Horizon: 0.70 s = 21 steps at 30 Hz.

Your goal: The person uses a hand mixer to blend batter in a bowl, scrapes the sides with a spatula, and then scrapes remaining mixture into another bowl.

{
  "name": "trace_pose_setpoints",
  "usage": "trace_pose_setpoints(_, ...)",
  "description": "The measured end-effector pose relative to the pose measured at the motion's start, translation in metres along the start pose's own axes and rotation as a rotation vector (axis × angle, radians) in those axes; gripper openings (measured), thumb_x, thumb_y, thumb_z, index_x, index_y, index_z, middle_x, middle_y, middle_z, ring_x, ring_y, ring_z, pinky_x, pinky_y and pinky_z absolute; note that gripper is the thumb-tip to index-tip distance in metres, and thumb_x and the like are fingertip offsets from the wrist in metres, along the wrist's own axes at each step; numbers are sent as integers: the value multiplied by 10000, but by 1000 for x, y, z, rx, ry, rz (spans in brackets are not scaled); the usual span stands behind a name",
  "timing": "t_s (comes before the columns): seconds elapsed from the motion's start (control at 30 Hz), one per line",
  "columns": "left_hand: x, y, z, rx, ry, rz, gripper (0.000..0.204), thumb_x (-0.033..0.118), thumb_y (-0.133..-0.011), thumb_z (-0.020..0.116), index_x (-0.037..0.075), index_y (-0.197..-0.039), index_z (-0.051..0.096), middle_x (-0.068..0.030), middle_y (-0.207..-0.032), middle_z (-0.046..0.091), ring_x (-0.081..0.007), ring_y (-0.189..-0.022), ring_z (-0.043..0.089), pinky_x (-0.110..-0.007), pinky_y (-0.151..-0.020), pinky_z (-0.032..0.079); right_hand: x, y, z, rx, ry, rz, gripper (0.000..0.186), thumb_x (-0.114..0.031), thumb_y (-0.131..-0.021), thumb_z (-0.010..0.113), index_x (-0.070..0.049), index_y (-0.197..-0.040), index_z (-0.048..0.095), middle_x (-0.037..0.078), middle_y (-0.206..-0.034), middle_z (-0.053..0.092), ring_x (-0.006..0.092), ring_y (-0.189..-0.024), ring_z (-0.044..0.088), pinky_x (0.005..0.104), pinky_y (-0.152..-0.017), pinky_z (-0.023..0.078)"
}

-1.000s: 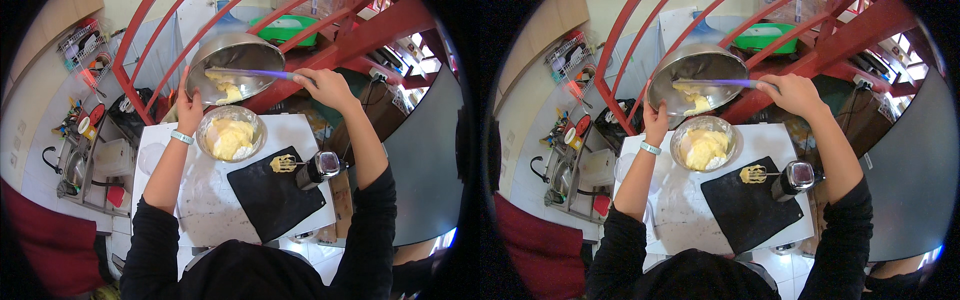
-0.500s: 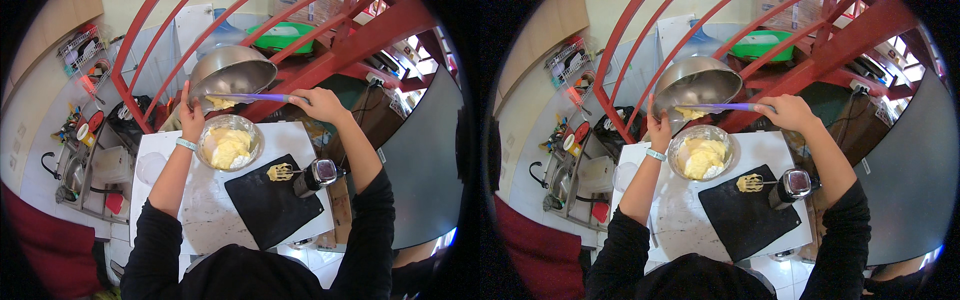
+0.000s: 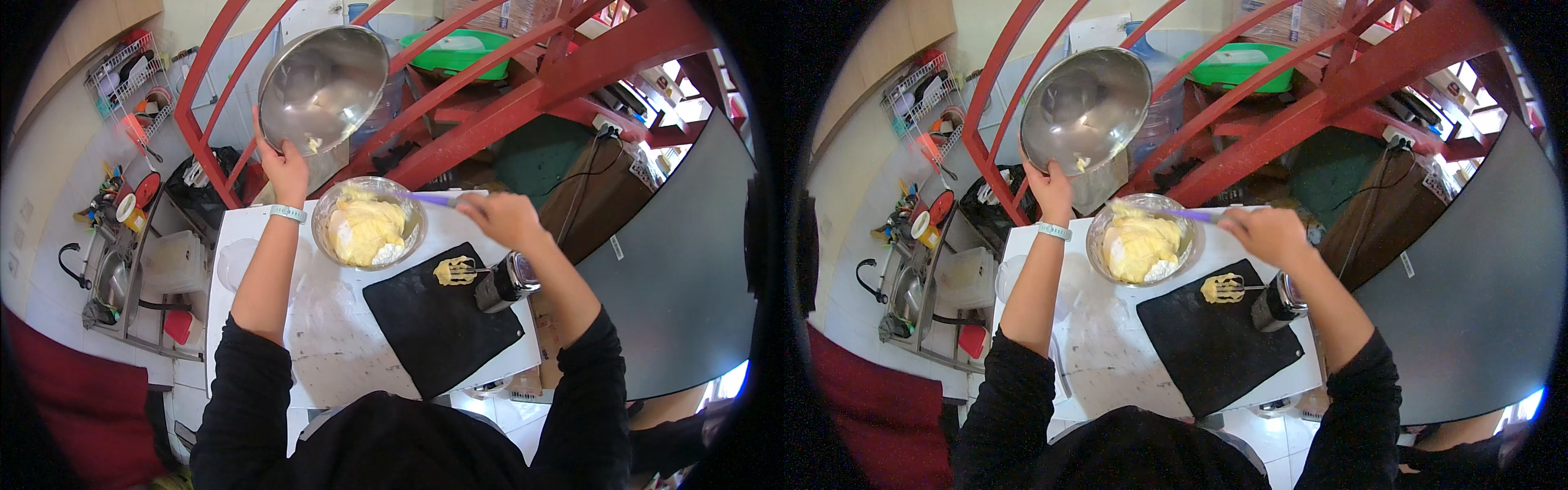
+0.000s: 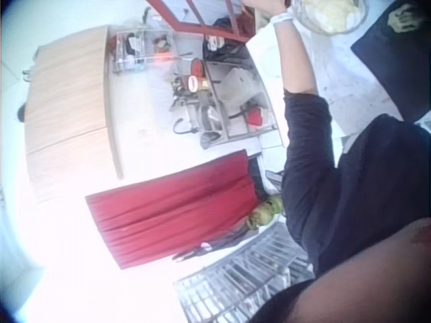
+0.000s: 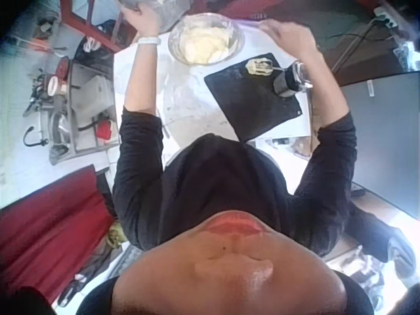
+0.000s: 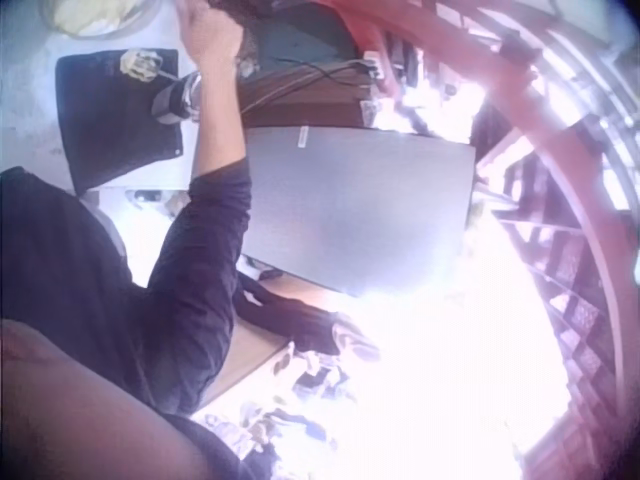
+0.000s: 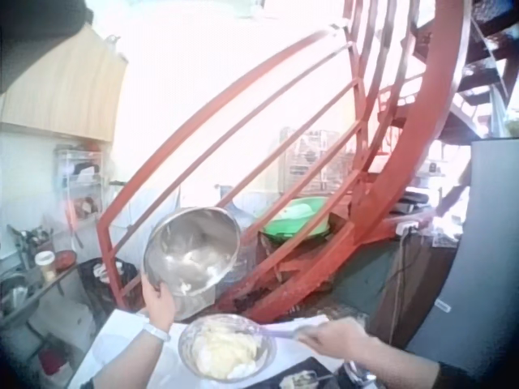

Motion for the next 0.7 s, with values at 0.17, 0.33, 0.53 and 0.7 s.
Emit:
trace_pose_setpoints(0.17,-6,0,-27,73,-117,41,687,-108,-798,350,136,-1428,232,-190,-1331,434,-265,-1159,491,-300,-957,370,-10,21,13,-201,-203,311,418,-498,-909,401,-197,-1121,599,149,-809,648,340,-772,631,430,-679,485)
trace_pose_setpoints(0.33,-1,6,-31,66,-123,-61,714,-115,-779,356,156,-1429,239,-195,-1312,456,-276,-1156,499,-314,-958,378,0,26,8,-248,-741,448,394,-407,-911,484,-129,-1176,573,163,-817,646,305,-780,639,383,-667,474)
trace_pose_setpoints(0.53,-6,27,8,40,-91,-82,758,-159,-726,328,114,-1425,224,-177,-1372,386,-263,-1236,423,-319,-1022,313,-58,-13,16,424,-667,-21,368,-320,-919,485,-168,-1253,515,161,-796,601,296,-686,609,384,-611,475)
trace_pose_setpoints(0.7,-8,27,14,84,137,-297,768,-182,-711,320,98,-1420,229,-148,-1379,370,-259,-1247,405,-320,-1032,302,-97,5,51,117,-191,173,449,-315,-906,484,-234,-1338,395,147,-790,559,314,-673,606,417,-573,493)
Point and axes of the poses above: each hand's wrist, its own y-axis away from the middle knuckle, its own z-axis out of the palm, x = y × z, the point moved 5 cm from there along -y, towards the middle knuckle
